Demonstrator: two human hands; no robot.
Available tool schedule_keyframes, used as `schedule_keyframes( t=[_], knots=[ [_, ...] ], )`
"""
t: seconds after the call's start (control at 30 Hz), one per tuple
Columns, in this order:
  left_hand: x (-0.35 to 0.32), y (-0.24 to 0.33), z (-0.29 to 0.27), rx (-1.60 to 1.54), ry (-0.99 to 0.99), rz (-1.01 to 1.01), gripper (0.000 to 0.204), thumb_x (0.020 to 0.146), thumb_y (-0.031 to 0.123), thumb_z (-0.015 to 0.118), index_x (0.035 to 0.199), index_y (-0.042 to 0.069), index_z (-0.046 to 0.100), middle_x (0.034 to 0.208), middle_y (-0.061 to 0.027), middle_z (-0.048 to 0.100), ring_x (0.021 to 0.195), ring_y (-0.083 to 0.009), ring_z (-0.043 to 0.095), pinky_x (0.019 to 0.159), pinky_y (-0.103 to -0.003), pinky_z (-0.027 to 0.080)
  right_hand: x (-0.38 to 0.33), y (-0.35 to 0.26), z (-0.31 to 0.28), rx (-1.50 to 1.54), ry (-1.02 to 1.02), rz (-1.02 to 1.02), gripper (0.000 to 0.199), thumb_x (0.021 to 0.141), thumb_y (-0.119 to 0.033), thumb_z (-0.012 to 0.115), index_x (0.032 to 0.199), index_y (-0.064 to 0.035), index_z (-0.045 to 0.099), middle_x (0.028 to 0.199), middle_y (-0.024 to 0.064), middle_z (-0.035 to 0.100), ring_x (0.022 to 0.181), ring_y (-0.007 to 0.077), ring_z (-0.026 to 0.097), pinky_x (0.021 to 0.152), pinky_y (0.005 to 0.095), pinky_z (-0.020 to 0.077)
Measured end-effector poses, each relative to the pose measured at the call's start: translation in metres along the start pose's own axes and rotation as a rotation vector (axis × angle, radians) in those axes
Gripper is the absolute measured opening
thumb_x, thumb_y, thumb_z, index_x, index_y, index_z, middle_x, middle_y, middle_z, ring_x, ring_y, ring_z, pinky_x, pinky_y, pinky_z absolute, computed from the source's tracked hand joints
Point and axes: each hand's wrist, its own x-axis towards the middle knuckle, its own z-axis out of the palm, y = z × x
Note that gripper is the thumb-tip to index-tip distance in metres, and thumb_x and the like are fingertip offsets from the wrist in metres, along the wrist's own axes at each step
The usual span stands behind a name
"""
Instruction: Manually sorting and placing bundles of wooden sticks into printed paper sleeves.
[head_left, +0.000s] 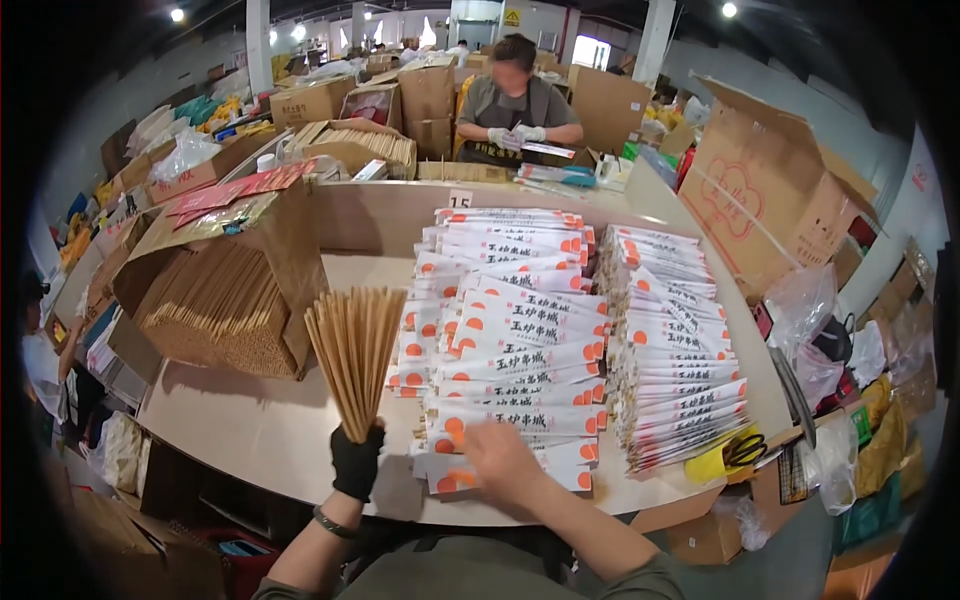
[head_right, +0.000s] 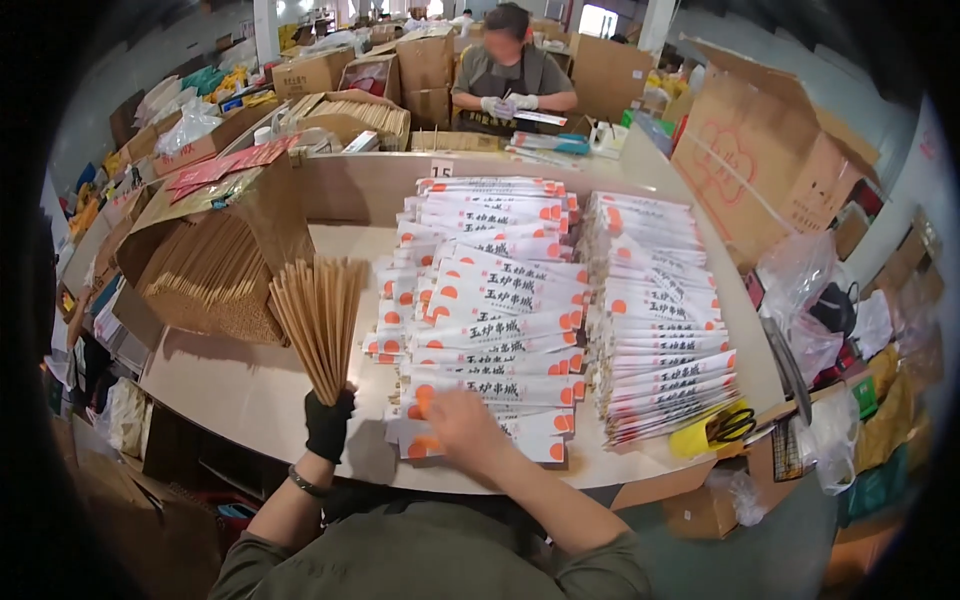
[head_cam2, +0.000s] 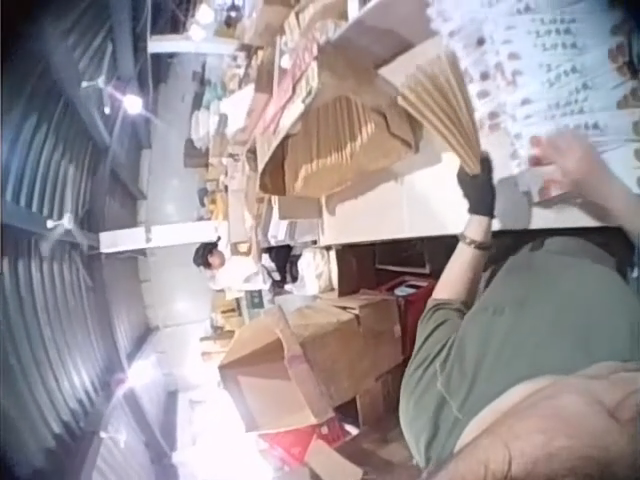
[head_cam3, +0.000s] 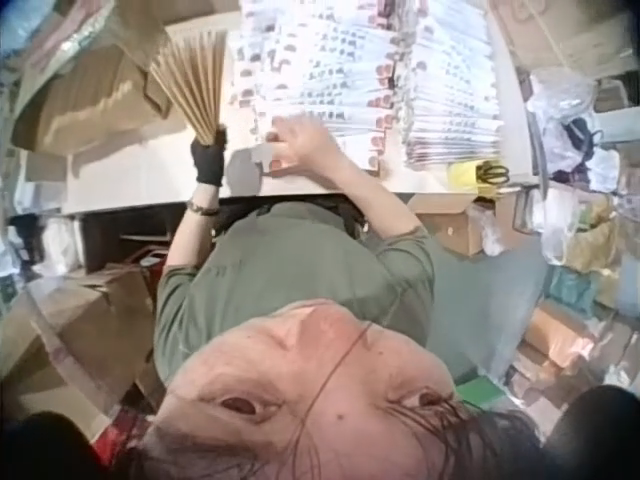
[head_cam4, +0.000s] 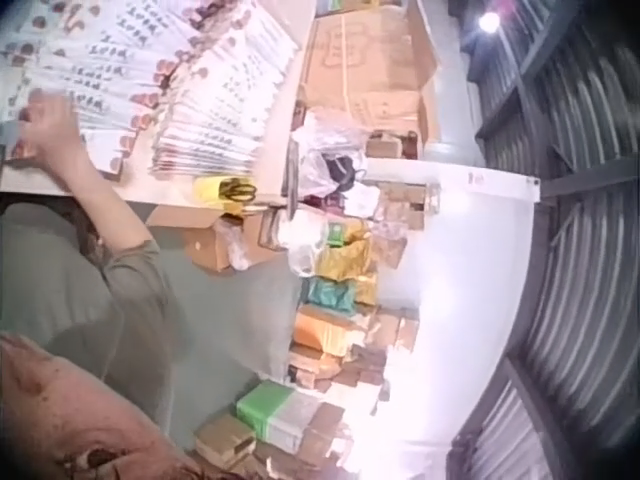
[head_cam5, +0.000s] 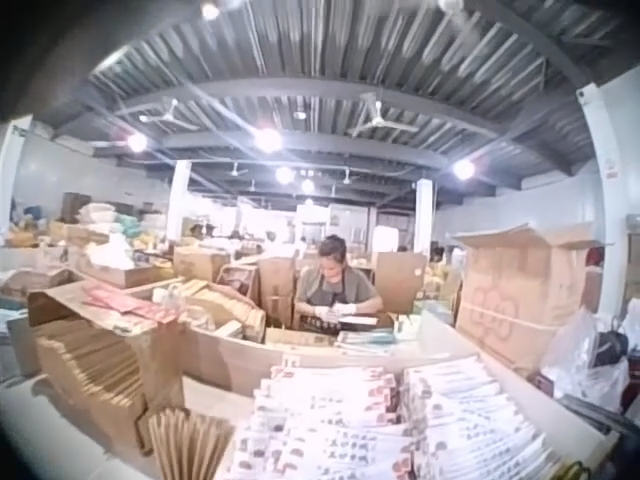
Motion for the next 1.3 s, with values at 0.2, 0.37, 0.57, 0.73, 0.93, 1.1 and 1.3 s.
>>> schedule_keyframes(
  t=[0.2,0.37,0.57,0.73,0.93,1.1,1.3],
  knots=[
    [-0.002,-0.017,-0.006,0.166,0.23,0.211,0.023,0.082,0.018,0.072,0.093,-0.002,0.067,0.081,-0.0126,0.07,0.077,-0.0214,0.069,0.069,-0.033,0.052,-0.06,-0.008,0.027,0.094,-0.158,-0.157,0.024,0.08,-0.01,0.065,0.102,-0.0013,0.062,0.081,0.0075,0.053,0.073,0.0242,0.056,0.062,0.036,0.0463],
    [-0.015,-0.021,-0.018,0.24,0.216,0.148,0.026,0.081,0.02,0.073,0.094,-0.002,0.068,0.082,-0.0136,0.071,0.078,-0.0221,0.069,0.069,-0.034,0.052,-0.063,-0.014,0.02,0.257,-0.045,0.027,0.008,0.081,-0.009,0.062,0.087,-0.0027,0.061,0.082,0.0094,0.058,0.074,0.0265,0.059,0.064,0.0357,0.0494],
    [-0.014,-0.032,-0.033,0.253,0.206,0.176,0.023,0.081,0.02,0.074,0.091,0.0,0.068,0.078,-0.0134,0.07,0.074,-0.0222,0.068,0.065,-0.034,0.052,-0.053,0.003,0.021,0.44,-0.079,0.367,0.012,0.082,-0.014,0.069,0.08,-0.0037,0.063,0.075,0.0122,0.059,0.07,0.0291,0.056,0.062,0.0356,0.0455],
    [-0.014,-0.008,-0.046,0.3,0.089,0.142,0.02,0.082,0.02,0.071,0.089,0.001,0.068,0.075,-0.0125,0.069,0.071,-0.0204,0.068,0.064,-0.034,0.051,-0.013,0.014,-0.02,0.747,0.05,0.79,0.024,0.08,-0.011,0.076,0.073,-0.0004,0.055,0.07,-0.0004,0.046,0.065,0.0093,0.043,0.06,0.0261,0.0389],
    [-0.017,0.012,-0.063,0.435,-0.113,0.118,0.02,0.083,0.018,0.07,0.091,0.0,0.068,0.078,-0.012,0.069,0.072,-0.0205,0.067,0.066,-0.033,0.052,-0.002,0.022,-0.029,0.857,0.07,0.759,0.021,0.075,-0.006,0.079,0.074,0.0006,0.059,0.072,-0.0004,0.049,0.062,0.0072,0.045,0.056,0.0231,0.0384],
    [-0.008,0.001,-0.085,0.379,-0.263,0.091,0.022,0.081,0.018,0.072,0.092,-0.001,0.068,0.08,-0.0127,0.07,0.072,-0.0197,0.067,0.067,-0.032,0.052,-0.006,0.019,-0.031,0.744,0.0,0.692,0.015,0.075,-0.005,0.078,0.078,0.0014,0.065,0.072,0.0005,0.051,0.063,0.0075,0.047,0.057,0.0235,0.0403],
    [-0.006,0.015,-0.094,0.516,-0.341,0.048,0.018,0.08,0.015,0.071,0.091,0.001,0.067,0.076,-0.009,0.067,0.07,-0.0151,0.064,0.065,-0.032,0.051,-0.004,0.02,-0.033,0.698,-0.082,0.637,0.016,0.075,-0.01,0.078,0.077,0.0004,0.066,0.072,0.004,0.052,0.063,0.0138,0.048,0.056,0.0279,0.0394]
  ],
)
